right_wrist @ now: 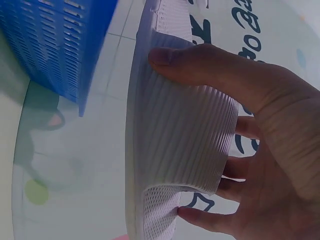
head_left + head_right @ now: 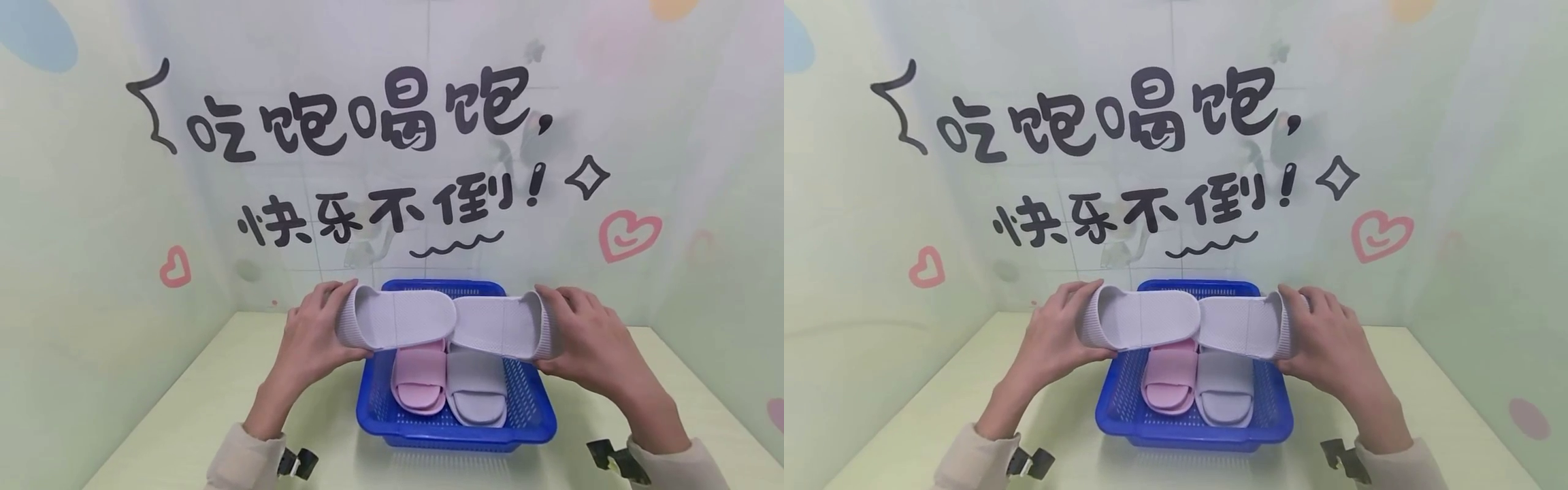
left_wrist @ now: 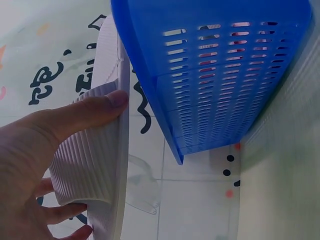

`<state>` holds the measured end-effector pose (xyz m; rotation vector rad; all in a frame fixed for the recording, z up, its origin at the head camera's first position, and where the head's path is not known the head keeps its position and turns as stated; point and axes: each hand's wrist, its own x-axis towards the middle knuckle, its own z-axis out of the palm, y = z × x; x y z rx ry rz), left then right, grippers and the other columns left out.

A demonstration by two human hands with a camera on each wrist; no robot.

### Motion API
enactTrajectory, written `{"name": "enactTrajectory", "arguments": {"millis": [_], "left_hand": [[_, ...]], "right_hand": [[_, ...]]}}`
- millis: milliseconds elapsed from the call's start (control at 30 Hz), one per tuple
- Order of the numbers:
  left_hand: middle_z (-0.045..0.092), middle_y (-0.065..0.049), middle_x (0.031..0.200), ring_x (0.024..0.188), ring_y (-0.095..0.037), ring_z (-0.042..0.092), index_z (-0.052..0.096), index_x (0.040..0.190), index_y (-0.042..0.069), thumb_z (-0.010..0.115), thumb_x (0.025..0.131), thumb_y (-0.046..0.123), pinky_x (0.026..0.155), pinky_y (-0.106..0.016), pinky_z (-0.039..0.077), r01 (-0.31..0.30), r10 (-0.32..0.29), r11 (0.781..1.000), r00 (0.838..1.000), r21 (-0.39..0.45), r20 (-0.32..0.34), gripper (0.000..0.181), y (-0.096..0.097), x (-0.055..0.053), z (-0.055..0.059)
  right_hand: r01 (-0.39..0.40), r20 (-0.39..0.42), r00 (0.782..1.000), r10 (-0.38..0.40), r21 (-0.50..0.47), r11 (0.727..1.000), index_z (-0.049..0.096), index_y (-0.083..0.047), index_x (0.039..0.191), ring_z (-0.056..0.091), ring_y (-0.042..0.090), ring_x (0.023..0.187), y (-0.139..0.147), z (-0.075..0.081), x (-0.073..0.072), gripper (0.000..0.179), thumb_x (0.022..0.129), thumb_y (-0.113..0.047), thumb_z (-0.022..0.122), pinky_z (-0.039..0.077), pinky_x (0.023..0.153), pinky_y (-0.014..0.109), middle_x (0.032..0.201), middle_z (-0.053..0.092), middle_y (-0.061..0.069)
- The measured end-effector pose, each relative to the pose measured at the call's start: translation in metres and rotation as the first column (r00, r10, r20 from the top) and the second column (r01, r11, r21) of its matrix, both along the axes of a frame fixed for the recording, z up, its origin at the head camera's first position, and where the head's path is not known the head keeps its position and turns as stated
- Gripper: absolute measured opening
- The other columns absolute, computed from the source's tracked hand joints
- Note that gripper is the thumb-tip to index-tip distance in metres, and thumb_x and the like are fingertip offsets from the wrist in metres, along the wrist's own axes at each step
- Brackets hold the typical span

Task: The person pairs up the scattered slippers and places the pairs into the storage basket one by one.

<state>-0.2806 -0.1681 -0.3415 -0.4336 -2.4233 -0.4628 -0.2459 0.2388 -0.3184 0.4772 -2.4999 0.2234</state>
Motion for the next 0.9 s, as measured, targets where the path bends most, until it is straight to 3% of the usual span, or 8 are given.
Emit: {"name": "enactTrajectory", "arguments": {"millis": [433,900], "left_hand": [[0.055,-0.014,0.142,0.129,-0.038,0.054,0.048,0.151,0.026,0.102,0.051,0.047,0.093,-0.061,0.048,-0.021,0.014,0.997,0.996,-0.075,-0.091,0.116,0.0079,0.0046,-0.0034],[0.057,-0.015,0.141,0.131,-0.036,0.053,0.047,0.150,0.020,0.103,0.049,0.048,0.090,-0.059,0.050,-0.033,0.011,0.993,0.983,-0.115,-0.184,0.119,0.0094,0.0087,-0.0084]], "right_hand": [[-0.017,0.000,1.000,0.017,-0.010,1.000,0.050,-0.010,0.147,0.054,0.043,0.115,0.0054,-0.0026,0.0019,0.108,0.053,-0.032,0.100,0.058,0.073,0.059,0.131,0.058,0.023],[-0.049,-0.061,0.997,0.049,0.002,0.999,0.052,-0.009,0.145,0.055,0.041,0.114,0.0074,-0.0048,0.0012,0.108,0.050,-0.031,0.100,0.059,0.071,0.058,0.128,0.059,0.021]]}}
